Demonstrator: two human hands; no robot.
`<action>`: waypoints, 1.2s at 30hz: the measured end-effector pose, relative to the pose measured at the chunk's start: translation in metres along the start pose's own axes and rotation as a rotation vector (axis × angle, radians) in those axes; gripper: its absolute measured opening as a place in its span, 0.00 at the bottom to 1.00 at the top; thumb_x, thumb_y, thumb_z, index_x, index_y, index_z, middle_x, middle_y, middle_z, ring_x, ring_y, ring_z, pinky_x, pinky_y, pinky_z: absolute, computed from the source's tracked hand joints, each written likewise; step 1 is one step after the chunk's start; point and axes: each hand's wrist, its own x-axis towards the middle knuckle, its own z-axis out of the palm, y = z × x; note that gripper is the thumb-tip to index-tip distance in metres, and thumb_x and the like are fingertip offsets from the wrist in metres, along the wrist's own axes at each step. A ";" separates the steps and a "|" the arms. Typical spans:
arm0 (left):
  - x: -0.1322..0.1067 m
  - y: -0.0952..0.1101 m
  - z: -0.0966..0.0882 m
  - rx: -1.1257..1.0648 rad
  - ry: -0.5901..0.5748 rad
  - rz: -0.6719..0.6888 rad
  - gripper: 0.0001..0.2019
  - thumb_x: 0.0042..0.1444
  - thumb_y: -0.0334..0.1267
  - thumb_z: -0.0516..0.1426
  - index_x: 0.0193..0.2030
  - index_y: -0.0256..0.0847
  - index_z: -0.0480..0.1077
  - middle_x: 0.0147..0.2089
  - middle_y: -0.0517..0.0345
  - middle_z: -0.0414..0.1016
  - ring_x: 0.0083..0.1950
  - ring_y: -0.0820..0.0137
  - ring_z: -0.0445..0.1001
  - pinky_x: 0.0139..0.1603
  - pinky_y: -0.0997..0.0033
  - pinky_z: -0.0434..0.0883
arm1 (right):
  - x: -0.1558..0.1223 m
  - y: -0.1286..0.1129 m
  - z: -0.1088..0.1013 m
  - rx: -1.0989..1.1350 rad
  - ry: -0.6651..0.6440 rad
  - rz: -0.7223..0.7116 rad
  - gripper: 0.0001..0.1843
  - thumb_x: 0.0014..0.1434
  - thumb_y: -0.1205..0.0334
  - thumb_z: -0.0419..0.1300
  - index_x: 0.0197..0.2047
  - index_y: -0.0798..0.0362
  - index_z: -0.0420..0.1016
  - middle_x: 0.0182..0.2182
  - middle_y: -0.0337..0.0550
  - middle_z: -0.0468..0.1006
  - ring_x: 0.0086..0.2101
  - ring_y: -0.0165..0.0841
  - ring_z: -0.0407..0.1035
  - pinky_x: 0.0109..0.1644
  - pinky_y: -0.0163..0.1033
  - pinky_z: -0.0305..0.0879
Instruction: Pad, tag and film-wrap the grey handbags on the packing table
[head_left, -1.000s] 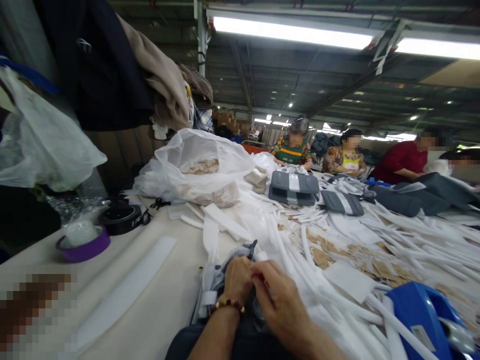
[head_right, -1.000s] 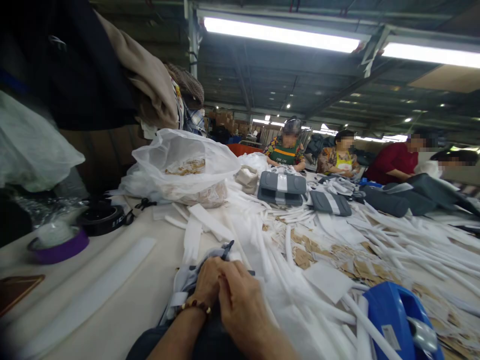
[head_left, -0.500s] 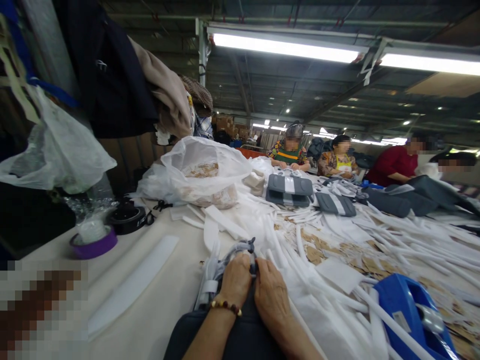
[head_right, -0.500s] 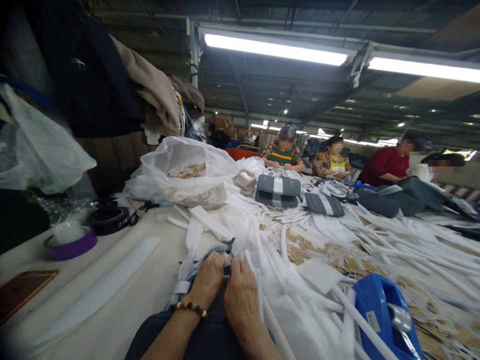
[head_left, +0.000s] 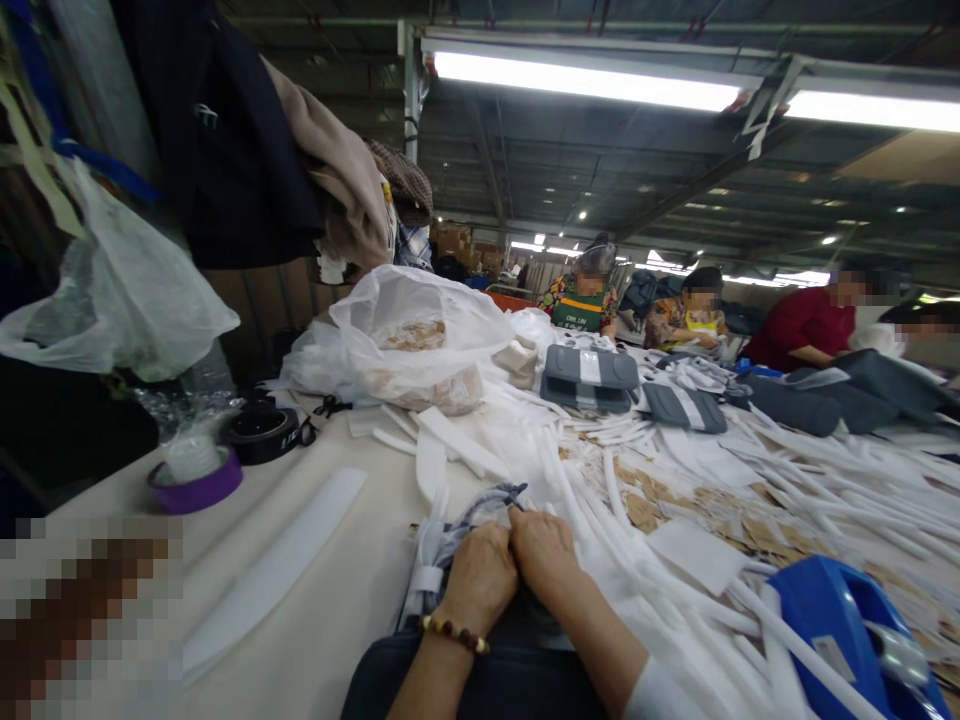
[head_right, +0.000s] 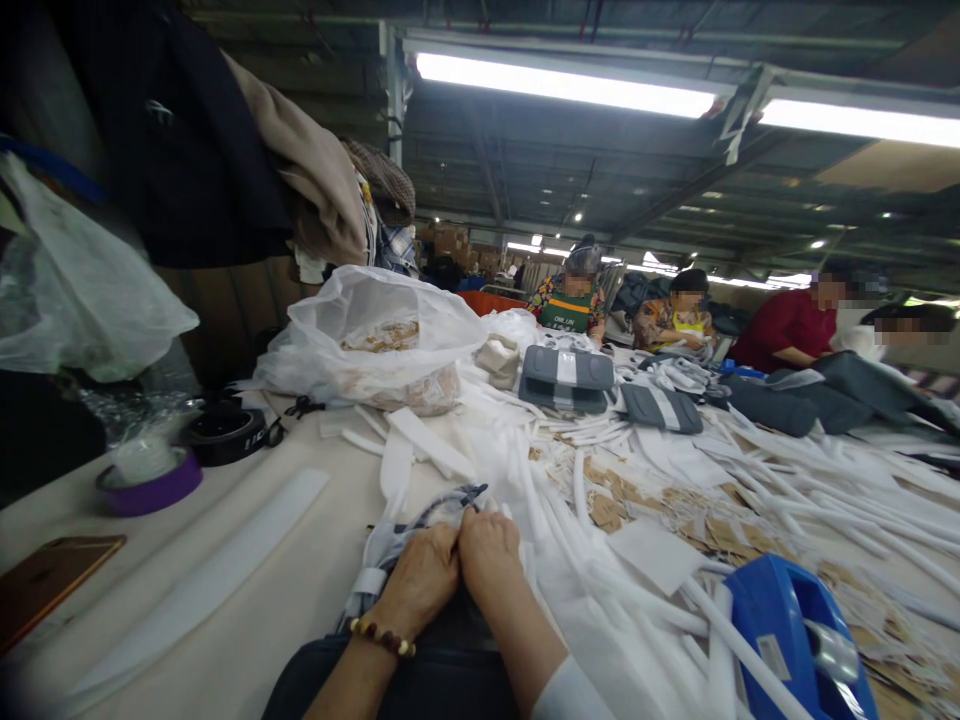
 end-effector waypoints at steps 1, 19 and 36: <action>0.000 -0.001 0.001 -0.006 0.006 -0.009 0.14 0.59 0.27 0.46 0.34 0.33 0.74 0.35 0.43 0.77 0.39 0.62 0.77 0.37 0.68 0.68 | 0.003 0.001 0.003 -0.002 -0.006 0.002 0.15 0.58 0.75 0.49 0.38 0.60 0.77 0.36 0.57 0.79 0.41 0.46 0.73 0.42 0.43 0.64; 0.016 -0.017 0.001 -0.434 0.291 -0.098 0.07 0.45 0.24 0.54 0.23 0.40 0.66 0.30 0.58 0.70 0.37 0.67 0.69 0.42 0.68 0.66 | -0.006 0.008 0.010 0.617 0.598 -0.301 0.12 0.61 0.63 0.49 0.32 0.52 0.72 0.35 0.44 0.69 0.36 0.32 0.68 0.40 0.35 0.65; 0.013 -0.022 -0.003 -0.847 0.283 0.003 0.07 0.48 0.26 0.51 0.24 0.40 0.63 0.25 0.64 0.68 0.30 0.72 0.68 0.36 0.74 0.66 | -0.002 -0.005 0.001 0.484 0.250 0.054 0.26 0.47 0.72 0.55 0.52 0.58 0.68 0.31 0.51 0.79 0.36 0.46 0.73 0.45 0.49 0.61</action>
